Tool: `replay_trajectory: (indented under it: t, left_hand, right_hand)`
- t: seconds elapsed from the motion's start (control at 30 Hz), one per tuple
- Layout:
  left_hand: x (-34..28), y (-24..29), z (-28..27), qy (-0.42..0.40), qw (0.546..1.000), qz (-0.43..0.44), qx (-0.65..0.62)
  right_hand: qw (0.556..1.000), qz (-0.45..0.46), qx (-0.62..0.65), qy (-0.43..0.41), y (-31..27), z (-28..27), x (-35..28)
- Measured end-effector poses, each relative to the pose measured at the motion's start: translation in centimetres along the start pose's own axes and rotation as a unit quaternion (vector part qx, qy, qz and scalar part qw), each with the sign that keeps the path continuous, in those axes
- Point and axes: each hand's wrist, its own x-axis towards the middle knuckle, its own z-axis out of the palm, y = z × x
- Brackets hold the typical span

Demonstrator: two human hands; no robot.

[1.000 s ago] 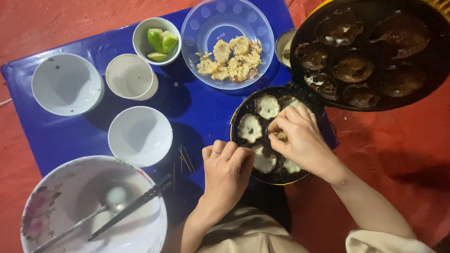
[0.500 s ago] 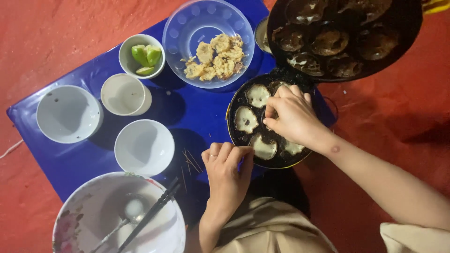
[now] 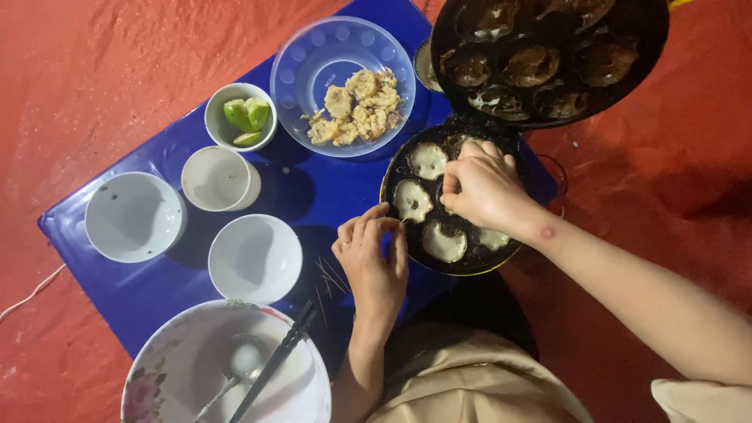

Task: Removing small round pastries from a multi-cavity pan using a thin stick.

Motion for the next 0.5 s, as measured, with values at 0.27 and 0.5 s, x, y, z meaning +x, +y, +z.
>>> replay_trajectory:
  t: [0.27,0.5]
  left_hand:
    - [0.0,-0.2,0.2,0.004,0.999,-0.016,-0.028]
    - [0.1,-1.0,0.4,0.004,0.999,-0.027,-0.039]
  right_hand:
    - [1.000,0.005,-0.006,0.004,0.2,0.5,0.6]
    - [1.000,0.006,-0.024,0.005,-0.6,0.6,0.6]
